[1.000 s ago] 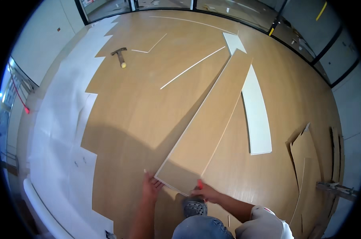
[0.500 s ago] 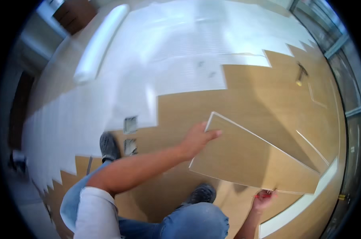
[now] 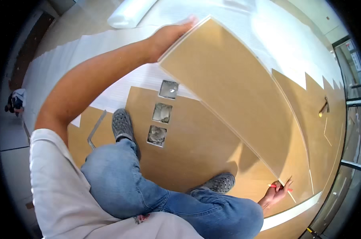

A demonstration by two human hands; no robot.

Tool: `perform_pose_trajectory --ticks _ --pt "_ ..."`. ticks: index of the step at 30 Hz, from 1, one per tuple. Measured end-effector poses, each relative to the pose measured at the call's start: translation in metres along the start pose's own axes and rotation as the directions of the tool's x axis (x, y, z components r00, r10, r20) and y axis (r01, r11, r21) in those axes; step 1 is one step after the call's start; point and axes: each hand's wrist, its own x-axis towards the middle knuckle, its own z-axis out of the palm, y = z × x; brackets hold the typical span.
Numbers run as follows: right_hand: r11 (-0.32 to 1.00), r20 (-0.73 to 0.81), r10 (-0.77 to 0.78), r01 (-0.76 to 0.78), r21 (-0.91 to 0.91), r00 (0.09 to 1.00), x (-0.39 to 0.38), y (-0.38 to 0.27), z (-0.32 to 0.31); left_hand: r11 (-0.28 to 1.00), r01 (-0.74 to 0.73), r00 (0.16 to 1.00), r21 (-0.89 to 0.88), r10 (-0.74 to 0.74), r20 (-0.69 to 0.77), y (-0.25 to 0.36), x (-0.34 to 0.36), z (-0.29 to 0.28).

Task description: The person measures and marks a laminate plank using a square and pencil, then carries it to a table saw in a hallway to make a cut.

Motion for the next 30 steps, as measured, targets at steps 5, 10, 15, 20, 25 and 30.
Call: perform_pose_trajectory --ticks 5,10,15,20,25,30 --pt "0.992 0.208 -0.095 0.076 0.102 0.974 -0.016 0.042 0.143 0.981 -0.186 0.977 0.048 0.180 0.112 -0.043 0.012 -0.076" --pt "0.993 0.485 0.047 -0.092 0.069 0.873 -0.021 0.080 0.263 0.934 -0.348 0.804 0.078 0.254 0.538 -0.040 0.014 -0.003" --pt "0.949 0.334 0.136 -0.025 -0.315 0.933 -0.102 0.160 0.383 0.695 -0.215 0.897 -0.686 0.418 0.142 -0.044 0.018 -0.002" --pt "0.858 0.376 0.279 -0.054 -0.511 0.884 -0.144 0.213 0.417 0.677 -0.269 0.945 -0.685 0.322 -0.054 -0.074 -0.003 -0.094" --pt "0.892 0.344 0.183 -0.008 -0.452 0.921 -0.131 0.221 0.414 0.654 -0.405 0.914 -0.639 0.264 -0.309 -0.110 -0.061 -0.220" --pt "0.951 0.256 0.127 -0.045 -0.305 0.958 -0.073 0.241 0.372 0.663 -0.529 0.838 -0.530 0.309 -0.449 -0.135 -0.129 -0.320"
